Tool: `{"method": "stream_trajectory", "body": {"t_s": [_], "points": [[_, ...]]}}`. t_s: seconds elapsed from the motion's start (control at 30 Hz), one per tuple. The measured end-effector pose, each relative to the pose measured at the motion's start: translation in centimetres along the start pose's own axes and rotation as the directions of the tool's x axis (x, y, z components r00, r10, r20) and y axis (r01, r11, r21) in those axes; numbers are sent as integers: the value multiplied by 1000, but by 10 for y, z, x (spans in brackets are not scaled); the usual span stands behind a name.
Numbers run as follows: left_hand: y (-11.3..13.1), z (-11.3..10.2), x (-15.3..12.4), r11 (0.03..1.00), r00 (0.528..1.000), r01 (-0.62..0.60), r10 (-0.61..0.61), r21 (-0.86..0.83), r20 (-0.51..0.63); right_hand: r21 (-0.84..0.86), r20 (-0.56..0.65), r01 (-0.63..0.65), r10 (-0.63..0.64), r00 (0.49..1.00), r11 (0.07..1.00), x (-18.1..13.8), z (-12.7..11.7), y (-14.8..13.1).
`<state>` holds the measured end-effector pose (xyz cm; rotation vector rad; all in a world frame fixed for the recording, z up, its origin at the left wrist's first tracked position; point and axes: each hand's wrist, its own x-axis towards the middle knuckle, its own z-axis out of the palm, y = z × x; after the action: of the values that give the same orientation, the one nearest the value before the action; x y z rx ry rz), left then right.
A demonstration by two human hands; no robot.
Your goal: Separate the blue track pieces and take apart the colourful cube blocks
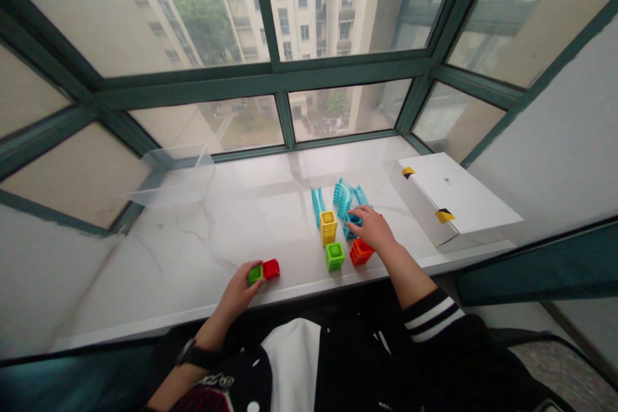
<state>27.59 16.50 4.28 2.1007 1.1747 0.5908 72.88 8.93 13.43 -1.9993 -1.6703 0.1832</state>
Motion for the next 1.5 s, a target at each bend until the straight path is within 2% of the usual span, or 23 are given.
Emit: {"method": "stream_trajectory", "body": {"t_s": [0.43, 0.73, 0.9, 1.1, 1.37, 1.5], "points": [[-4, 2, -1, 1000, 1000, -3, 3, -4, 6, -5, -6, -1, 1, 1000, 1000, -5, 0, -2], [-4, 3, 0, 1000, 1000, 3, -3, -25, -15, 31, -195, -50, 55, 979, 998, -36, -24, -2], [-3, 3, 3, 1000, 1000, -2, 2, -8, -1, 110, -99, -12, 23, 995, 994, -61, -19, -5], [1, 5, 6, 1000, 1000, 7, -7, -6, 8, 101, -15, -35, 37, 999, 994, -69, -7, -1], [5, 7, 8, 1000, 1000, -3, 2, 24, 28, 67, -9, -38, 39, 999, 997, -69, -9, -1], [10, 9, 10, 1000, 999, 2, -3, 21, 42, 70, -108, -6, 13, 994, 998, -66, -20, -9]]}}
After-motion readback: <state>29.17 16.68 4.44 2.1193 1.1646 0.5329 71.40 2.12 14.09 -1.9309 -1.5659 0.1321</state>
